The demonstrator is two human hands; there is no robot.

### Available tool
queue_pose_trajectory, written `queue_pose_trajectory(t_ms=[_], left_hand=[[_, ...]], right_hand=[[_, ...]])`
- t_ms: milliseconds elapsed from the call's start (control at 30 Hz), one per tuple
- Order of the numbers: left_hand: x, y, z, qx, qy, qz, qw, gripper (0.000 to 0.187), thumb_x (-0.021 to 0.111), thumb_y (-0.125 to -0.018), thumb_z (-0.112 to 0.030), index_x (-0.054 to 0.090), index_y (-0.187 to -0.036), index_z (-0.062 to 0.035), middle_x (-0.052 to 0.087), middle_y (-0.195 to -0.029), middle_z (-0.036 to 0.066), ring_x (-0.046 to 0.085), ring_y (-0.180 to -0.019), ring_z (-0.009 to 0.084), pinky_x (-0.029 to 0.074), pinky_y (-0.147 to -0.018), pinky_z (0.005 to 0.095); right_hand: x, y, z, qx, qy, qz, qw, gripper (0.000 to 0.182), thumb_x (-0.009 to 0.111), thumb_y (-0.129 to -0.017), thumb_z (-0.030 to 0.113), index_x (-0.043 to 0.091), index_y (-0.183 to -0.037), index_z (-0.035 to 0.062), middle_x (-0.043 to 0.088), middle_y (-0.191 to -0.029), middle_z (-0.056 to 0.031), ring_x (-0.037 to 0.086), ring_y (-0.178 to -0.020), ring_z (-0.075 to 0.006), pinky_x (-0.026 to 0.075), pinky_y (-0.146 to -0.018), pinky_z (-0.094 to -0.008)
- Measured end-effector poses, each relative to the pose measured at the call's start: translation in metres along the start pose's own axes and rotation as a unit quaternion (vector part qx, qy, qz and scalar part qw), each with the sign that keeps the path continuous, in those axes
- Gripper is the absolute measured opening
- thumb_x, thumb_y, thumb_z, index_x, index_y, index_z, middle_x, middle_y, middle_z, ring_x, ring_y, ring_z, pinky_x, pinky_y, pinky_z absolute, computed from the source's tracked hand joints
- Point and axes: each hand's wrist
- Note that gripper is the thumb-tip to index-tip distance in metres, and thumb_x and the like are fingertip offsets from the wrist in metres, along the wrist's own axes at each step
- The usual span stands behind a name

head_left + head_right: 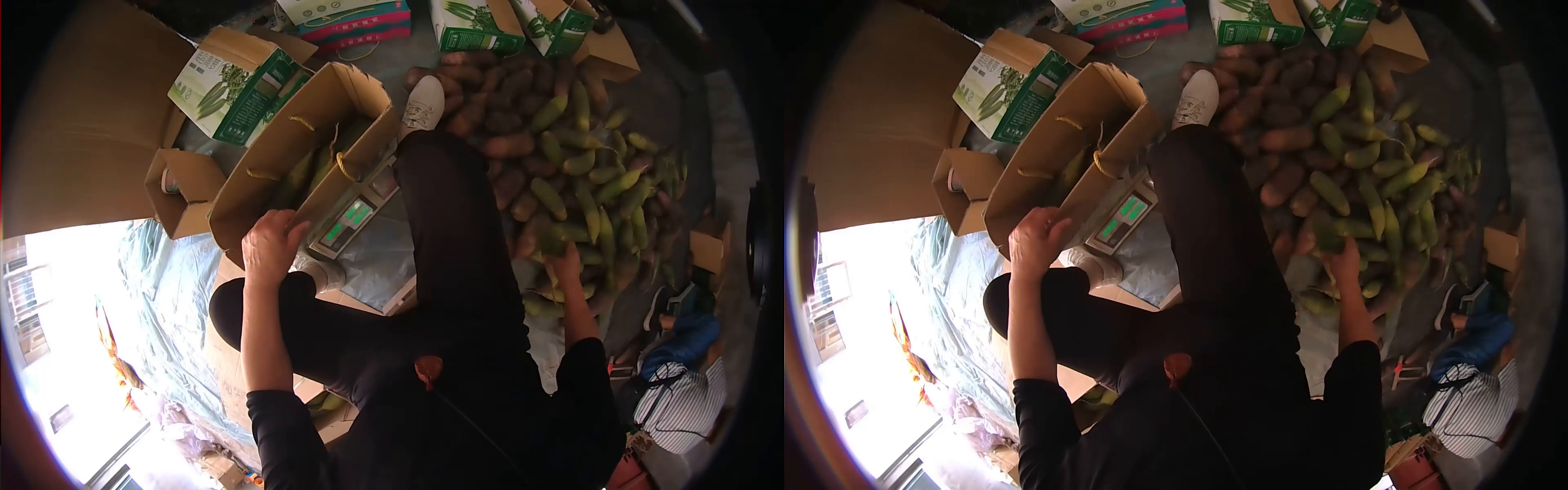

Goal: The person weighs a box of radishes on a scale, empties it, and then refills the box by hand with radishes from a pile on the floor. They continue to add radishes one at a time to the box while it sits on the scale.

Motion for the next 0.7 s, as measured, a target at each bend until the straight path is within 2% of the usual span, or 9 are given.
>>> queue_pose_trajectory(t_ms=[67,133,200,333,467,600,667,700], left_hand=[[-0.001,0.0,-0.001,-0.002,-0.005,0.014,1.0,0.024,0.069,-0.077,-0.025,0.066,-0.091,-0.006,0.062,-0.083,0.011,0.062,-0.078,0.0313,0.049,-0.067,0.0401],[-0.003,0.0,-0.001,-0.002,0.0,0.019,1.0,0.025,0.068,-0.078,-0.026,0.066,-0.092,-0.0059,0.062,-0.085,0.012,0.062,-0.08,0.0314,0.049,-0.068,0.0403],[-0.002,0.0,0.001,-0.005,-0.002,0.017,1.0,0.025,0.068,-0.078,-0.026,0.066,-0.093,-0.0058,0.063,-0.086,0.012,0.062,-0.08,0.0315,0.049,-0.069,0.0403],[-0.004,0.002,0.002,0.001,0.014,0.002,1.0,0.025,0.068,-0.078,-0.026,0.067,-0.092,-0.0058,0.063,-0.086,0.012,0.062,-0.079,0.0315,0.049,-0.068,0.0396],[-0.005,0.003,0.003,0.012,0.013,-0.014,1.0,0.024,0.071,-0.075,-0.024,0.067,-0.09,-0.0055,0.064,-0.081,0.011,0.063,-0.074,0.0295,0.049,-0.065,0.0376],[-0.006,0.004,0.006,0.0,0.017,-0.01,1.0,0.024,0.07,-0.075,-0.025,0.067,-0.088,-0.0058,0.064,-0.08,0.011,0.063,-0.074,0.03,0.049,-0.065,0.0383],[-0.004,0.005,0.007,0.015,0.027,-0.002,1.0,0.024,0.069,-0.076,-0.027,0.067,-0.088,-0.0062,0.063,-0.08,0.012,0.063,-0.075,0.0314,0.049,-0.065,0.0397],[-0.004,0.006,0.009,0.008,0.03,-0.008,1.0,0.024,0.069,-0.076,-0.027,0.066,-0.087,-0.006,0.063,-0.08,0.012,0.063,-0.075,0.0317,0.048,-0.065,0.0397]], right_hand=[[-0.021,-0.03,0.049,0.036,-0.137,0.033,0.989,0.054,0.076,-0.064,0.009,0.052,-0.112,-0.0021,0.062,-0.103,-0.0134,0.06,-0.095,-0.0241,0.047,-0.081,-0.0335],[-0.04,-0.057,0.106,0.011,-0.213,0.005,0.977,0.048,0.072,-0.07,0.005,0.051,-0.112,-0.002,0.061,-0.106,-0.0099,0.057,-0.097,-0.0175,0.045,-0.083,-0.0294],[-0.06,-0.082,0.16,-0.079,-0.324,0.008,0.943,0.049,0.07,-0.074,0.005,0.049,-0.118,-0.0007,0.059,-0.11,-0.0084,0.057,-0.1,-0.0169,0.045,-0.085,-0.0296],[-0.101,-0.093,0.302,-0.186,-0.482,0.012,0.856,0.053,0.074,-0.073,0.009,0.049,-0.118,-0.0025,0.06,-0.106,-0.0095,0.058,-0.098,-0.0168,0.046,-0.085,-0.0301],[-0.109,-0.079,0.409,-0.26,-0.565,0.155,0.767,0.046,0.075,-0.072,0.018,0.054,-0.109,-0.0005,0.062,-0.098,-0.0088,0.063,-0.087,-0.0183,0.052,-0.075,-0.0312],[-0.063,-0.051,0.47,-0.176,-0.632,0.239,0.716,0.045,0.078,-0.066,0.018,0.057,-0.101,0.0011,0.063,-0.091,-0.0091,0.064,-0.083,-0.0188,0.054,-0.069,-0.0331],[-0.035,-0.031,0.488,-0.124,-0.68,0.275,0.669,0.053,0.079,-0.063,0.014,0.052,-0.107,0.0005,0.061,-0.094,-0.0105,0.063,-0.08,-0.0192,0.053,-0.066,-0.036],[-0.018,-0.023,0.493,-0.085,-0.692,0.287,0.657,0.057,0.079,-0.062,0.013,0.048,-0.109,0.0004,0.059,-0.097,-0.0118,0.062,-0.083,-0.0209,0.052,-0.069,-0.0377]])
Point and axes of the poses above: each hand's wrist, its own y-axis away from the middle knuckle, its own x-axis out of the palm, z = x × y
